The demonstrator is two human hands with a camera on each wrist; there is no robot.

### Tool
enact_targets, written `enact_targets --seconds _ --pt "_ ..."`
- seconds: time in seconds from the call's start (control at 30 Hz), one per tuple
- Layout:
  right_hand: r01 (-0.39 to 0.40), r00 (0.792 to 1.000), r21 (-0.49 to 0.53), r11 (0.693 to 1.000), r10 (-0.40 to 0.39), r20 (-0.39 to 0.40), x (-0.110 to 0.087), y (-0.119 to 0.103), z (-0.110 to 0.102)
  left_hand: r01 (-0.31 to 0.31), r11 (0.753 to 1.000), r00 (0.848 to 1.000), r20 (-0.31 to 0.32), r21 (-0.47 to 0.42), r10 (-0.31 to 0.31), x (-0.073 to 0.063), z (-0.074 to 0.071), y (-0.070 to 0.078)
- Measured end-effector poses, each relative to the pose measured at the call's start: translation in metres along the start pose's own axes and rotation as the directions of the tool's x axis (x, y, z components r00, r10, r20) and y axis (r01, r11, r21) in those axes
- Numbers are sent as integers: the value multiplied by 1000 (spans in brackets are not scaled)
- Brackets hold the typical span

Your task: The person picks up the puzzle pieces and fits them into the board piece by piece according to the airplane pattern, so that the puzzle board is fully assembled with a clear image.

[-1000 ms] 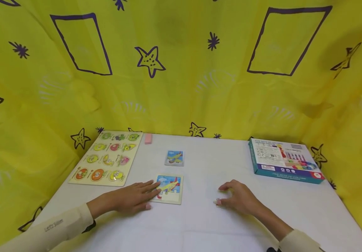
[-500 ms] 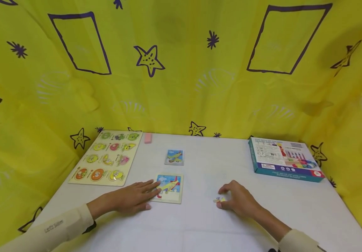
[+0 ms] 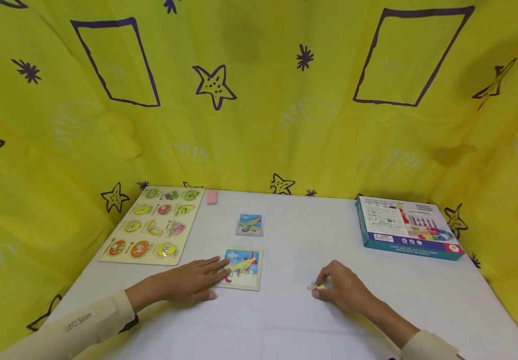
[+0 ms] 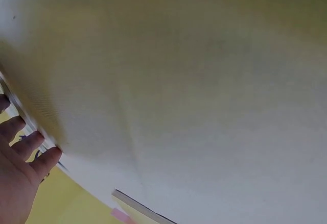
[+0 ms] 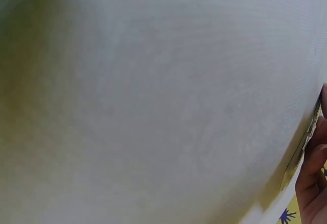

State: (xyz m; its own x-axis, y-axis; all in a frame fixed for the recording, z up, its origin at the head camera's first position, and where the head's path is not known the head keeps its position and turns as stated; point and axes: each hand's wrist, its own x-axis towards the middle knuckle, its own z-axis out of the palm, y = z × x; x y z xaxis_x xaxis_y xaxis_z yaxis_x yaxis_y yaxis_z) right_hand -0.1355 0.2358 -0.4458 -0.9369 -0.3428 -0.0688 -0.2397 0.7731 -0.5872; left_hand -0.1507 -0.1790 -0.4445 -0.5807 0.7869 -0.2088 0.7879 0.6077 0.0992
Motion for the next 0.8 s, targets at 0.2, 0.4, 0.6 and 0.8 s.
enact_targets --seconds 0.2,0.4,0.6,0.8 --pt "-17 1000 -23 1000 17 -4 0 2 -1 6 1000 1000 7 3 -6 1 1 0" --pt "-8 1000 -42 999 7 -31 -3 8 -5 4 1000 1000 2 4 -4 2 2 0" --pt "9 999 -8 1000 -9 -39 -5 12 -5 3 1000 1000 1 5 -3 2 1 1" --pt "6 1000 39 999 -5 -25 -6 15 -4 4 1000 1000 2 10 -4 3 1 2"
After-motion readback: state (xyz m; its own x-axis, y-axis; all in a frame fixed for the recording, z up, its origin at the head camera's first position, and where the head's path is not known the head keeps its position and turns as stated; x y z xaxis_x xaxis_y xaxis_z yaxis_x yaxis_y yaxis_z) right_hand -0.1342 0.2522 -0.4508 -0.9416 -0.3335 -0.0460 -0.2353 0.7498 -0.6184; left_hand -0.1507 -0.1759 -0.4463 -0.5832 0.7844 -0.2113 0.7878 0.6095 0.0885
